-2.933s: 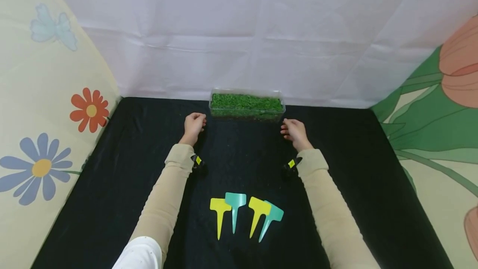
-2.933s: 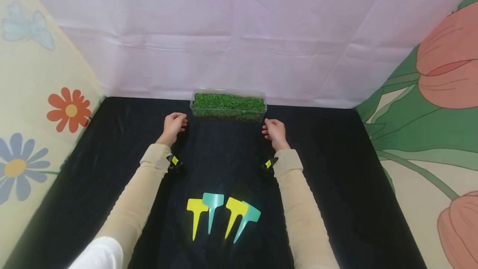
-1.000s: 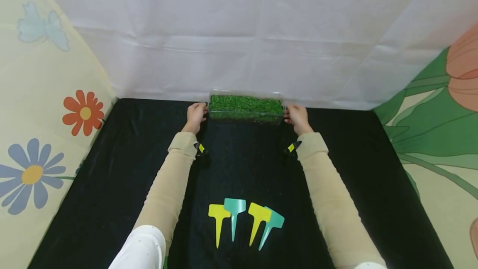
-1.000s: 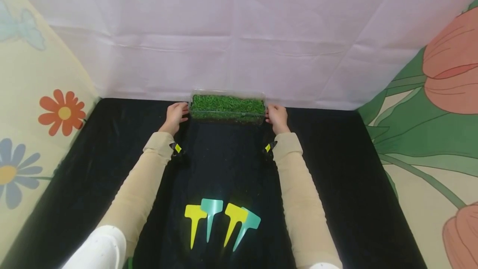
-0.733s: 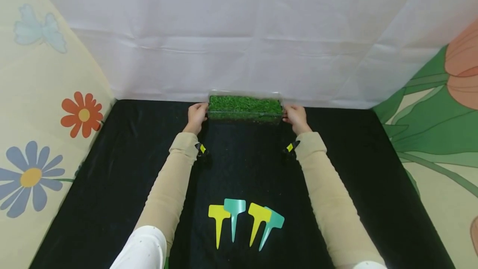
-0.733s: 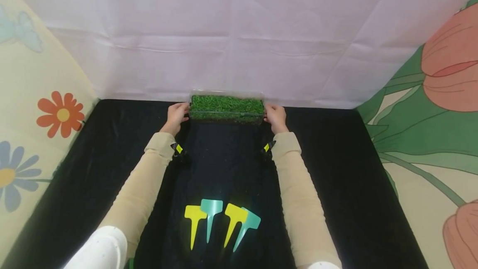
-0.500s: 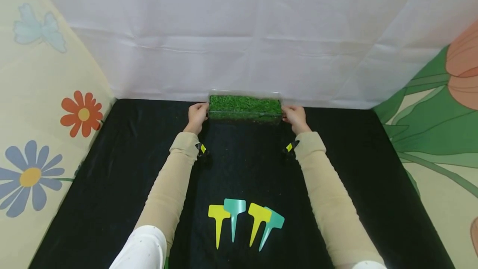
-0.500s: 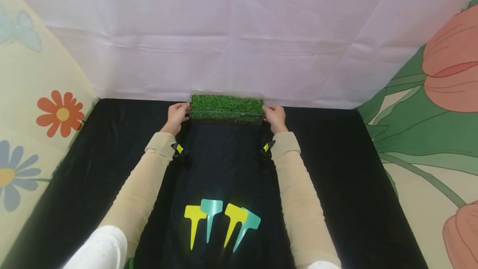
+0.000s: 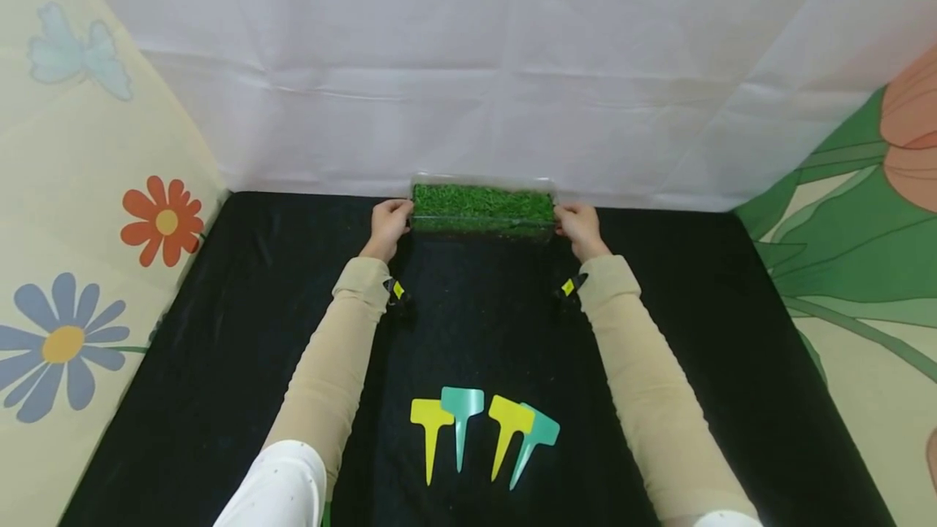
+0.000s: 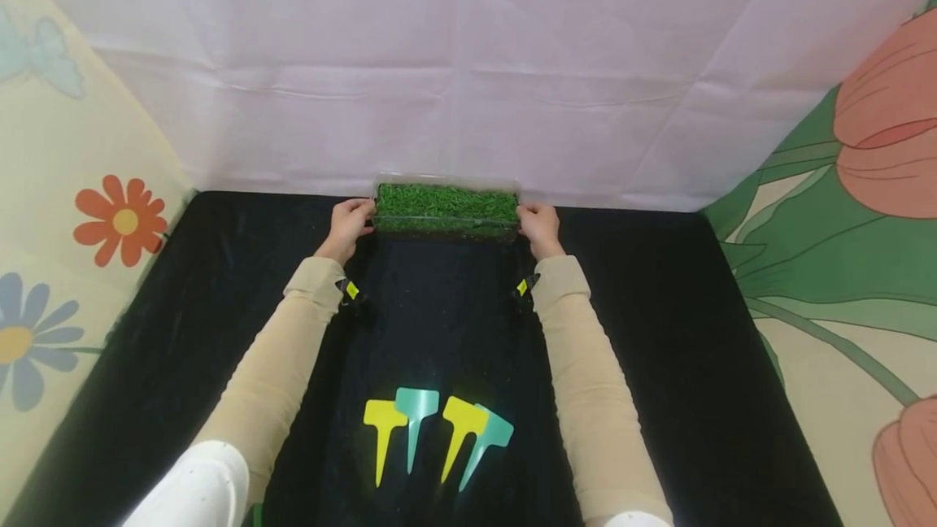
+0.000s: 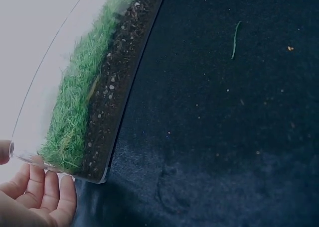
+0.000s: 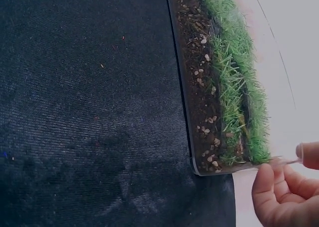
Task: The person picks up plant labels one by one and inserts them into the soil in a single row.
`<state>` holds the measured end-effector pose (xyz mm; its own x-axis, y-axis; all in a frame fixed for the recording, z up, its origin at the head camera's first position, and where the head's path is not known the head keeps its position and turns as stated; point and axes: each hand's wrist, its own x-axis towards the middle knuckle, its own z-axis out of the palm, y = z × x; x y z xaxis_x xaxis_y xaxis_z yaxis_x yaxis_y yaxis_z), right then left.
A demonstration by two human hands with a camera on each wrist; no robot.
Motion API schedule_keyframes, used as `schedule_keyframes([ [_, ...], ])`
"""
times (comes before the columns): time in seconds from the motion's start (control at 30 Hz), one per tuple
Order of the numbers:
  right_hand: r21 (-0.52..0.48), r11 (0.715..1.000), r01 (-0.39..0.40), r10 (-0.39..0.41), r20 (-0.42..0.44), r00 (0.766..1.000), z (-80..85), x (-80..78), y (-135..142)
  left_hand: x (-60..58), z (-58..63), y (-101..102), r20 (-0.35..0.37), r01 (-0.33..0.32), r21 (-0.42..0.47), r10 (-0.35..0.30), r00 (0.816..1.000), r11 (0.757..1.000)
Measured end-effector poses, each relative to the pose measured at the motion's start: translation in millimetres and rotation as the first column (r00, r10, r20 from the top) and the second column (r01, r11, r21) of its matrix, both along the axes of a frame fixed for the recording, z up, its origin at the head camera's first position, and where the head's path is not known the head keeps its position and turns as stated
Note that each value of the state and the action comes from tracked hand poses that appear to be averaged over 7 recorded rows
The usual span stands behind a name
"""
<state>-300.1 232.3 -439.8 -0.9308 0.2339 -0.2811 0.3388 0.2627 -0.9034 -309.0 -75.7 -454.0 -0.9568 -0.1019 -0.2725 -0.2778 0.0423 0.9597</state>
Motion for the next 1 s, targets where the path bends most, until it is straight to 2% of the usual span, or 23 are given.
schedule_keyframes([
  [0.47, 0.022, 0.999, -0.039, 0.039, -0.009, 0.999, 2.2, 4.6, 1.0, 3.8, 0.8, -1.0, -0.001, -0.006, -0.006, 0.006, 1.0, 1.0],
  [0.73, 0.021, 0.999, -0.03, 0.03, 0.001, 1.0, 3.9, 6.9, 0.4, -0.7, -12.3, -1.1, -0.061, -0.039, -0.037, 0.037, 0.997, 0.999],
  [0.83, 0.026, 0.999, -0.032, 0.032, -0.002, 0.999, 3.7, 8.4, 0.6, 2.1, -9.7, -0.9, -0.062, -0.041, -0.018, 0.04, 0.997, 0.999],
  [0.87, 0.029, 0.999, -0.032, 0.033, -0.005, 0.999, 3.5, 8.9, 0.6, 4.6, -5.1, -0.2, -0.042, -0.032, -0.03, 0.031, 0.999, 0.999],
  [1.0, 0.04, 0.999, -0.033, 0.034, -0.015, 0.999, 2.4, 11.0, 0.7, 9.5, 1.4, -1.2, -0.016, -0.018, -0.003, 0.018, 1.0, 1.0],
])
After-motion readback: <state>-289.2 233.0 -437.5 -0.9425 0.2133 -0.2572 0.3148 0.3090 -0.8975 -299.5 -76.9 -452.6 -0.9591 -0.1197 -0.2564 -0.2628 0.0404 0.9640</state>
